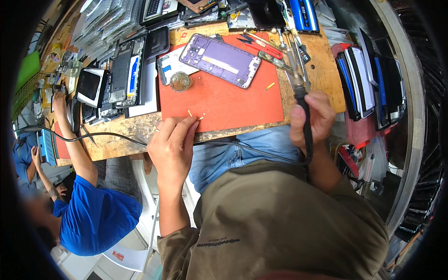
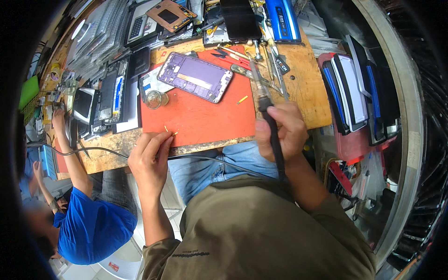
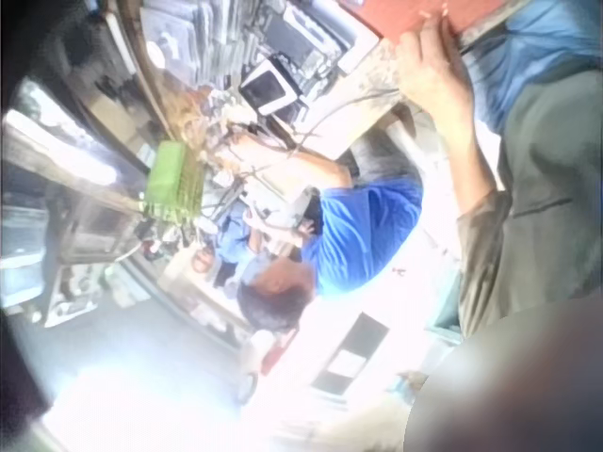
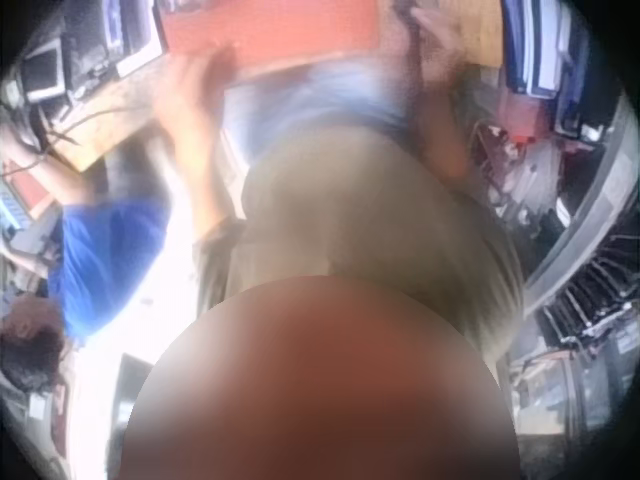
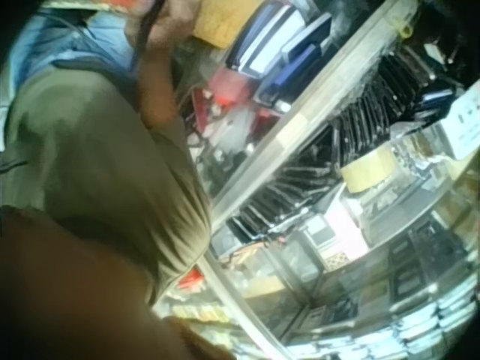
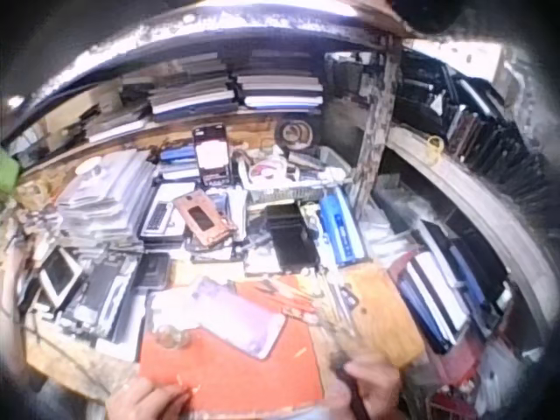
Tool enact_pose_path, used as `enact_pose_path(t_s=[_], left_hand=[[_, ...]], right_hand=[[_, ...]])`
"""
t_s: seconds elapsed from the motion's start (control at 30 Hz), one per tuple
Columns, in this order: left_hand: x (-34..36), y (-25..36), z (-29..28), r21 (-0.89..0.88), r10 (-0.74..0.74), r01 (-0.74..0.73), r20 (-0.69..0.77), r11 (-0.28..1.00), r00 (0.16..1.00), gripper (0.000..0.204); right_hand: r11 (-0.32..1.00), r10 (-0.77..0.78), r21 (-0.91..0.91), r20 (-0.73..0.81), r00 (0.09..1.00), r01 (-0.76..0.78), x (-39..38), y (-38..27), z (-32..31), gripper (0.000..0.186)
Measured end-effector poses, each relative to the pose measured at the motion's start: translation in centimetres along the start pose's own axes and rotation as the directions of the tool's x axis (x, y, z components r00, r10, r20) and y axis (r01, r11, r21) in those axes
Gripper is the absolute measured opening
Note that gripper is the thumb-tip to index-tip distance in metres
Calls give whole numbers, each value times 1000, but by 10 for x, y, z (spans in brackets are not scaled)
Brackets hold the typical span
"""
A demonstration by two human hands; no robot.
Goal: The person uses a soldering iron and tweezers to solder small electronic components on a workbench. They repeatedly pick up components, apply solder, and place them back on the table.
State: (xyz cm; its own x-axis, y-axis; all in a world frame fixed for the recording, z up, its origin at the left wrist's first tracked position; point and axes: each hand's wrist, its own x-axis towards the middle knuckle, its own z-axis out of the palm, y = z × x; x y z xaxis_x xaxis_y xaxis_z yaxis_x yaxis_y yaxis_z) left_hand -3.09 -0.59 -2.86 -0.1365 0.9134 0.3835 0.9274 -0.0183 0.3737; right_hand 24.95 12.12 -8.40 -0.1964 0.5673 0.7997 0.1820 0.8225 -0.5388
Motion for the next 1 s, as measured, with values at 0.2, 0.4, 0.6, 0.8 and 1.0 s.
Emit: enact_pose_path(t_s=[0.2,0.4,0.6,0.8,1.0], left_hand=[[9,-6,1,-221,-260,229,-125,948,957,43],[48,-15,30,-183,-269,239,-164,954,949,91],[85,-25,16,-302,-252,175,-238,937,938,81],[163,-61,23,-97,-91,78,-133,992,987,79],[180,-66,53,184,-193,202,-67,962,979,81]], right_hand=[[992,55,-114,-18,998,-56,-5,8,-10,38],[985,4,-171,-9,1000,-6,-2,9,-6,38],[947,-27,-321,-25,999,17,-3,17,-27,40],[920,-51,-388,4,999,49,-4,20,-47,43],[835,-79,-546,5,997,69,0,27,-73,44]])
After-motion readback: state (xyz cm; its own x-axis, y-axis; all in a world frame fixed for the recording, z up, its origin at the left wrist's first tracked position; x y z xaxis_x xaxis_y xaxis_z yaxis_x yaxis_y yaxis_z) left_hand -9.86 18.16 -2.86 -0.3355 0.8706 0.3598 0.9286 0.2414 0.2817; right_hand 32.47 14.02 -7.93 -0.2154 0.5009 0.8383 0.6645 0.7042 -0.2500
